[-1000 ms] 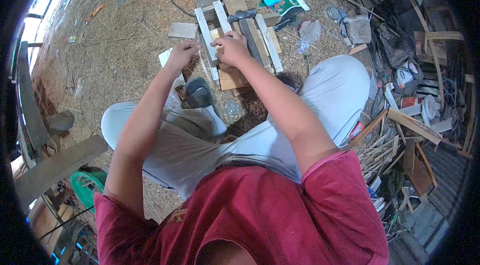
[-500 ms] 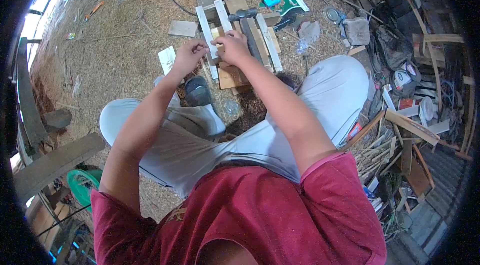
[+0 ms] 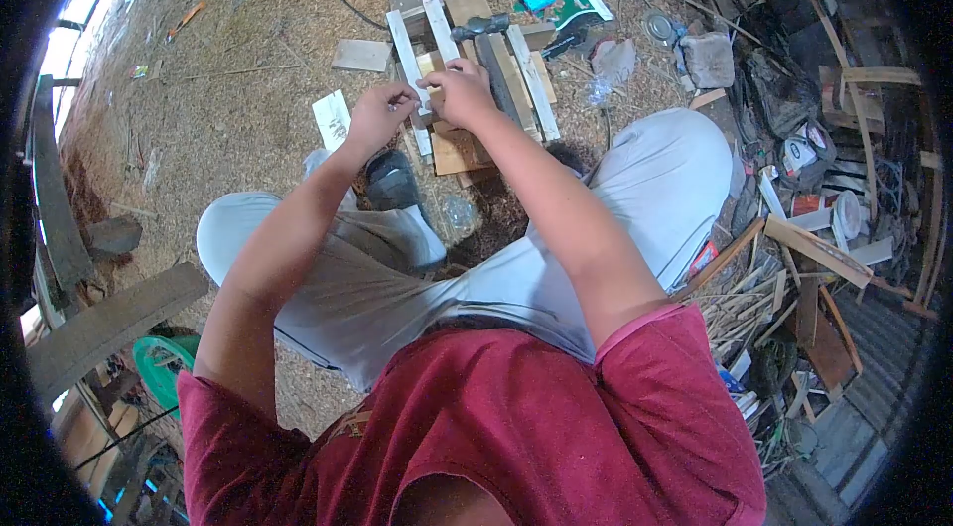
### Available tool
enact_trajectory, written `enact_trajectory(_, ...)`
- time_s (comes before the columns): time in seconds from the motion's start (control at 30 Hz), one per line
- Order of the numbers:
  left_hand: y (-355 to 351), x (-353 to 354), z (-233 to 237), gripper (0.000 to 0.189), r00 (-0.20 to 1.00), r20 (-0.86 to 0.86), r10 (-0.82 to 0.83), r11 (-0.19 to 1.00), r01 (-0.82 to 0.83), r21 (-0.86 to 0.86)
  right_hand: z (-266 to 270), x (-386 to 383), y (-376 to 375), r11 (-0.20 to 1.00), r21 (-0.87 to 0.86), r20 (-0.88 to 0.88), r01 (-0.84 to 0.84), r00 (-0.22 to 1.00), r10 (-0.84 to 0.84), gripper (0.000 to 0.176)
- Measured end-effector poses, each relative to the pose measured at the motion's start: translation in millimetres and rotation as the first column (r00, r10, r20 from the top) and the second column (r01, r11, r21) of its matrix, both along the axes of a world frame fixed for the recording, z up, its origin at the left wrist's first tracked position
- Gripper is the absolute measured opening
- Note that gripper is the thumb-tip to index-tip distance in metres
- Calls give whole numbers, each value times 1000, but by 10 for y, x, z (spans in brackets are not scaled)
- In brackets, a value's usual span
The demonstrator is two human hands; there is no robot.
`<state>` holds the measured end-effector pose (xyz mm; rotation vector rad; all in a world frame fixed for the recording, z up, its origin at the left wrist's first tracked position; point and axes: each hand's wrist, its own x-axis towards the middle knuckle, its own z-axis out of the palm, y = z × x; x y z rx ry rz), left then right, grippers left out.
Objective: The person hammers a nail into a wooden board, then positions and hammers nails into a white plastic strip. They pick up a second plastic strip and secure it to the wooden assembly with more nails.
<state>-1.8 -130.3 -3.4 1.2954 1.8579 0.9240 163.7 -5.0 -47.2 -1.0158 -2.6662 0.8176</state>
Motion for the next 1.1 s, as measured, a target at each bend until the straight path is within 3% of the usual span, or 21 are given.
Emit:
enact_trajectory(0.33, 7, 45, -7, 15, 991, -137, -5, 999, 10, 36, -20, -9, 10, 1000, -21, 2, 18, 1000, -18, 43)
enact_trajectory(0.43, 12, 65, -83, 15, 967, -255, -26, 981, 74, 180, 1, -7, 42, 998, -55, 0, -33, 999, 33, 43)
enact_trajectory(0.53, 7, 73, -161, 15, 945, -324, -36, 981, 95, 169, 14, -3, 11, 996, -91, -32, 12, 999, -15, 45)
enact_trajectory(0.83, -44, 146, -78, 12, 914, -406, -27, 954, 144, 261, 9, -16, -3, 990, -128, -28, 52, 998, -56, 43)
enact_trajectory(0.93, -56, 170, -80, 10, 909, -417, -11, 952, 137, 274, 26, -13, -13, 996, -64, -11, 55, 998, -55, 43)
enact_trajectory(1.1, -95, 185, -82, 11, 894, -448, -24, 967, 135, 216, 66, -18, -27, 992, -99, -12, 76, 997, -78, 42)
